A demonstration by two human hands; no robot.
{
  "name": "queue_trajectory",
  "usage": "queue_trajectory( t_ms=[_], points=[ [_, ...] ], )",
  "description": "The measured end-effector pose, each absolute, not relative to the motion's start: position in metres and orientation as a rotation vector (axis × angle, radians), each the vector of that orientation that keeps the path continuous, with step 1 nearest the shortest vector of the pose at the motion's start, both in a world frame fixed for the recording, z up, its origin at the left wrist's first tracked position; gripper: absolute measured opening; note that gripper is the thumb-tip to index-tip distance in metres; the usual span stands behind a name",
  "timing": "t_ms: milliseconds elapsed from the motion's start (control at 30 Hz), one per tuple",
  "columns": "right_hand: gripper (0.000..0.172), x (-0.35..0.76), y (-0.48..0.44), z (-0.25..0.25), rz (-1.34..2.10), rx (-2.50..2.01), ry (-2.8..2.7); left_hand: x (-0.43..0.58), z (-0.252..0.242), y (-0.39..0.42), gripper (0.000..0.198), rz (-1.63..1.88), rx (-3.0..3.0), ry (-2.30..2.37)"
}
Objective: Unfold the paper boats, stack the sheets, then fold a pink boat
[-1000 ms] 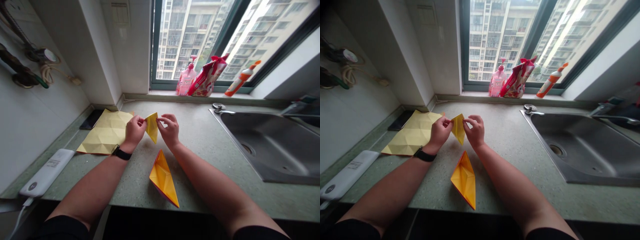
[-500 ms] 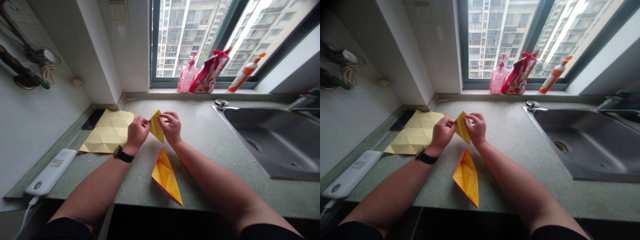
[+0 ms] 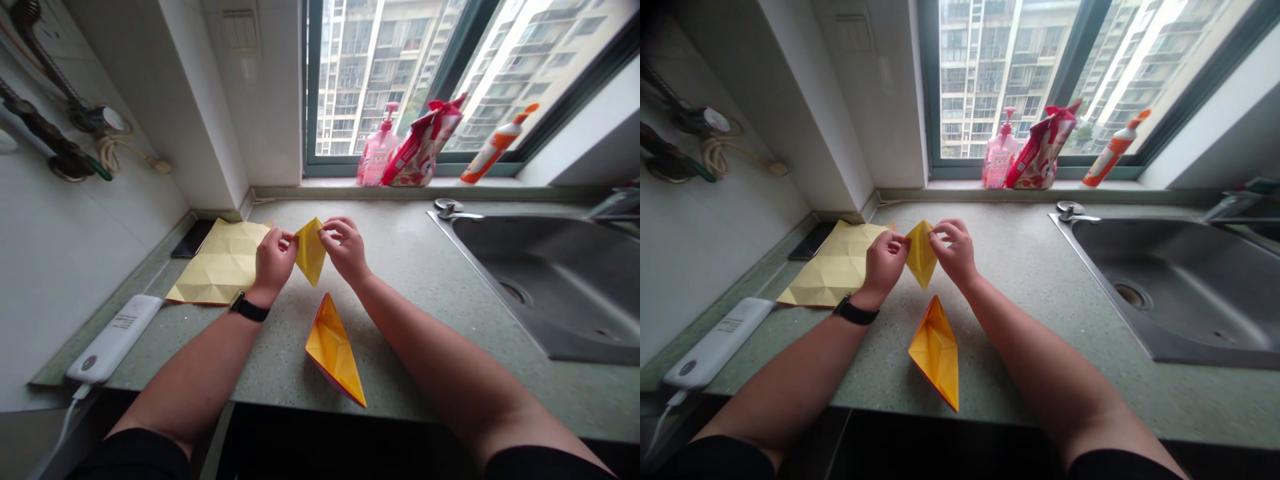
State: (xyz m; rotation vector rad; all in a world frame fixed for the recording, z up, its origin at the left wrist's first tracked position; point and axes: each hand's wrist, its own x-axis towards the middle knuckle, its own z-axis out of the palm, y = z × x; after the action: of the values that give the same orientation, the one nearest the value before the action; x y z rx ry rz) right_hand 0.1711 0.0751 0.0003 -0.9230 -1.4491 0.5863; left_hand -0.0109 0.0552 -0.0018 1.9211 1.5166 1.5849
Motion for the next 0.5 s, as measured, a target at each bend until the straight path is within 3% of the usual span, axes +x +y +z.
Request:
queue_trajectory(
  t_ms=[300, 500],
  points=[
    [0.020, 0.167, 0.079, 0.010, 1.394, -0.659, -1.059, -0.017, -0.009, 0.063, 0.022, 1.628, 1.664, 1.478],
    [0.018, 0.185, 0.090, 0.016, 1.633, -0.533, -0.619, -0.017, -0.013, 0.065, 0.030, 1.418, 1.705, 1.477]
  ],
)
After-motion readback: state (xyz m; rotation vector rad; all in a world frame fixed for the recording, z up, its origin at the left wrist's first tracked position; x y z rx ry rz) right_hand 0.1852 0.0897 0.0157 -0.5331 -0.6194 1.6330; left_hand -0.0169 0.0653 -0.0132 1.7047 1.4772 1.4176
